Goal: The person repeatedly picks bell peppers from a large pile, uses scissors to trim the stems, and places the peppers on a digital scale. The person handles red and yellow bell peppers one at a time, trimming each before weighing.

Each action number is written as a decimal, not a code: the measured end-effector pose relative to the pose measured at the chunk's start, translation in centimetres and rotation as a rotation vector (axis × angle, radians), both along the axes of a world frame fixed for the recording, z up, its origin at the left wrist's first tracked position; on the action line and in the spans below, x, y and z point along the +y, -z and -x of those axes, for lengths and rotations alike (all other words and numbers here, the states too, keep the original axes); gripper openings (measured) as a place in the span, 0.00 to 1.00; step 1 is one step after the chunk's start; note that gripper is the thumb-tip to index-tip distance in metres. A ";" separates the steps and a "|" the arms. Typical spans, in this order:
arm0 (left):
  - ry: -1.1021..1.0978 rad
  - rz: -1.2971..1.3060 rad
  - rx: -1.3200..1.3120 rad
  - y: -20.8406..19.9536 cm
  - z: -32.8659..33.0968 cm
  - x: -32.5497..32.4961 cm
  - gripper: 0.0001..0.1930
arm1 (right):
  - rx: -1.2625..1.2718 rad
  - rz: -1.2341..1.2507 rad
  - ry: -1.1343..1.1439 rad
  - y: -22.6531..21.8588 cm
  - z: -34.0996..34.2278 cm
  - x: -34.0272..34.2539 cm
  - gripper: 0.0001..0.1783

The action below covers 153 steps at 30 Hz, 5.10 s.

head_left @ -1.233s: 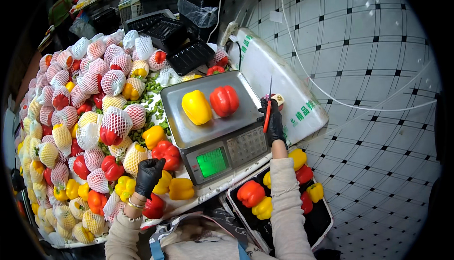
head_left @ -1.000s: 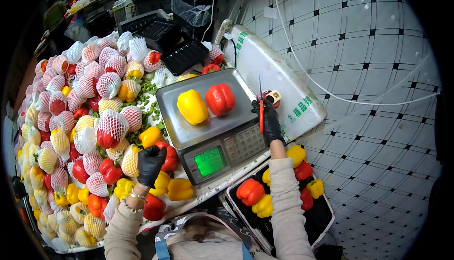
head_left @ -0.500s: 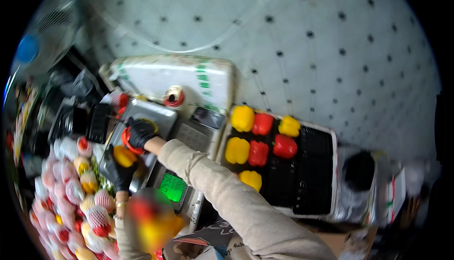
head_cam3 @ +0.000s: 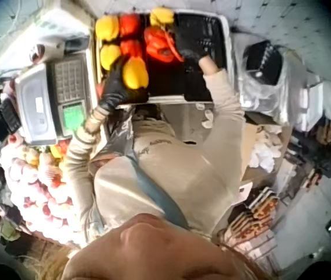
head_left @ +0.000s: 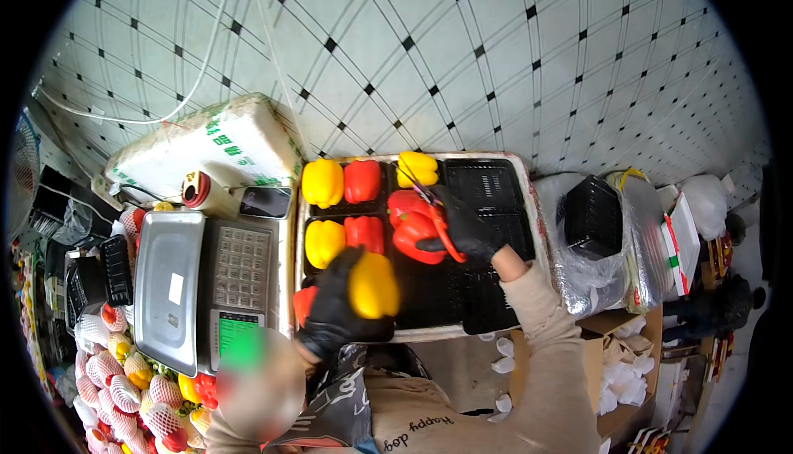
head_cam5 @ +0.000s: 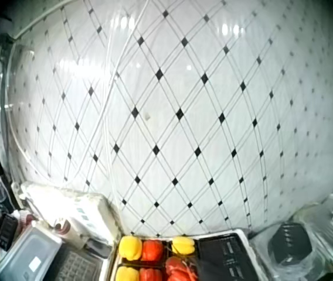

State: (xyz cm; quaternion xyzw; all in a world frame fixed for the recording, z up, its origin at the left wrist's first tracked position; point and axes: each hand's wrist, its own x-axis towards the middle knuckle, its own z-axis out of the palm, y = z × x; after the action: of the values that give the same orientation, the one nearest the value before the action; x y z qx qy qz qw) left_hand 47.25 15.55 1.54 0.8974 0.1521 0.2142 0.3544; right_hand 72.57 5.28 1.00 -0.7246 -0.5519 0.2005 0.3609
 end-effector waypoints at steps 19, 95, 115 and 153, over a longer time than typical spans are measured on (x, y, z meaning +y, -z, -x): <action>0.069 0.773 -0.021 6.3 -0.8 -7.6 0.40 | -0.270 -0.198 -0.128 5.3 2.5 -1.4 0.28; -1.106 0.732 -1.991 0.7 40.7 -11.9 0.34 | 0.242 -0.232 -1.791 -3.0 56.1 18.3 0.23; -1.589 0.472 -0.979 4.8 40.8 -10.0 0.20 | 1.037 0.963 -1.784 -7.3 56.5 15.3 0.38; -1.907 -0.094 -0.232 1.9 47.1 -12.6 0.19 | 0.213 -0.080 -1.107 -4.8 45.7 29.2 0.45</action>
State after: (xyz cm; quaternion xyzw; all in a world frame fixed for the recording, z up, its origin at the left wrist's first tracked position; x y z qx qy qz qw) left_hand 0.18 2.93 -0.31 0.3829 0.7731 0.5055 0.0074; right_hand 26.91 34.49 5.84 -0.2885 -0.8174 0.4106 0.2829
